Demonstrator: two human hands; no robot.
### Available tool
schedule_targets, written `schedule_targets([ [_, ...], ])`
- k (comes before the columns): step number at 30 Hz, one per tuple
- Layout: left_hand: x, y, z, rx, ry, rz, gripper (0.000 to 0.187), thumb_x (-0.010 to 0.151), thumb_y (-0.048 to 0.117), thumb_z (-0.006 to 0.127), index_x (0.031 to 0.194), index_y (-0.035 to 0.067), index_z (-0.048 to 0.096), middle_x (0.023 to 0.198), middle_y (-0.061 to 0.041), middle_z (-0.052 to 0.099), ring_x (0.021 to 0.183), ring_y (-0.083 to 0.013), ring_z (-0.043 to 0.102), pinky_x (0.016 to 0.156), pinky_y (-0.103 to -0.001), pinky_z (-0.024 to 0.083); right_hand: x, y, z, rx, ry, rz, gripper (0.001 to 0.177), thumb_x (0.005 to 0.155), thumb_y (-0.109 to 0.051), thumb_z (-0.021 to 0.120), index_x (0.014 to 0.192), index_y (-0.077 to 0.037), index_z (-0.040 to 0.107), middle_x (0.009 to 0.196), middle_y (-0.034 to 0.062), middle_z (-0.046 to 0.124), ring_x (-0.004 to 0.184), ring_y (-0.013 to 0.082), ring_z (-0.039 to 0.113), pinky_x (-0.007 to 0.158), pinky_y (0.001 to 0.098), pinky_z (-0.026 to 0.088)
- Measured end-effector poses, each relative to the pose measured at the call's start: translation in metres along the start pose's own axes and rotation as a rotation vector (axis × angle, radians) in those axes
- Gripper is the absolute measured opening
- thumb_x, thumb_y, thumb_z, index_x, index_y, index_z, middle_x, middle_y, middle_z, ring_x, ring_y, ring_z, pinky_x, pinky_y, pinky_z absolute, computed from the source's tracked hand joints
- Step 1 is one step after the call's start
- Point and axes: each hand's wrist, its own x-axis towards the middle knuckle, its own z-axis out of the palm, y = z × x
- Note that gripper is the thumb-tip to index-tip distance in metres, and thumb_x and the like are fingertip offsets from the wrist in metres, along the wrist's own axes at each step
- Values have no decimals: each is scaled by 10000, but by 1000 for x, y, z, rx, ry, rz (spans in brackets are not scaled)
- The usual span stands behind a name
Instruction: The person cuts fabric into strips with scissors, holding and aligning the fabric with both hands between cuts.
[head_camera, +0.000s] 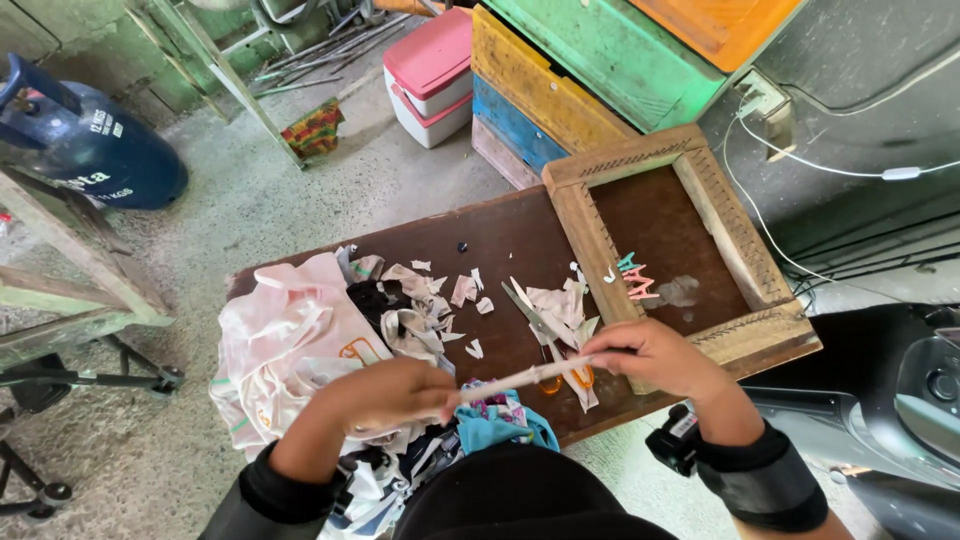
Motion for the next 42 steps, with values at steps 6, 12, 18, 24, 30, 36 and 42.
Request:
schedule_targets([
  [6,65,15,44,322,580,531,860,749,517,851,1363,-36,613,1102,-225,718,995,-345,672,869,-443,519,26,-46,62,-189,-71,-501,172,947,-137,721,1107,-98,770,1018,28,783,879,93,742,771,265,590],
  [12,78,9,20,-163,130,50,421,1000,439,576,968,71,776,705,-31,655,639,-150,608,592,-313,495,45,-32,49,-84,105,183,222,912,-169,712,1134,-151,716,742,65,694,603,162,608,594,341,492],
  [18,40,-15,2,-571,164,104,434,1062,393,515,921,35,715,641,18,535,609,-103,534,606,-260,472,54,74,64,-821,-186,348,324,915,-312,755,1230,-292,681,1076,68,607,1019,234,599,897,394,472],
  [24,36,-33,0,-765,372,130,392,1049,368,491,1007,66,737,682,19,531,665,-87,517,643,-258,459,47,95,78,-947,-90,223,182,800,-299,809,969,-249,765,1054,87,560,1038,299,607,865,416,518],
  [30,47,-48,11,-746,389,71,402,1048,380,502,1053,71,758,714,20,559,686,-83,514,641,-259,459,51,89,66,-838,-26,242,180,760,-271,809,927,-219,767,1026,90,578,974,291,627,848,419,522],
  [36,60,-35,24,-654,366,54,414,1042,403,490,1073,91,761,745,16,606,729,-93,584,686,-257,502,65,54,74,-539,-80,76,332,807,-300,768,1123,-213,715,1101,74,632,952,300,664,832,411,526],
  [42,64,-30,33,-691,278,17,469,1035,432,483,1018,57,765,814,13,671,786,-101,638,721,-265,528,78,126,67,-839,83,349,390,869,-355,795,1093,-78,635,1105,143,633,1004,342,650,868,428,530],
])
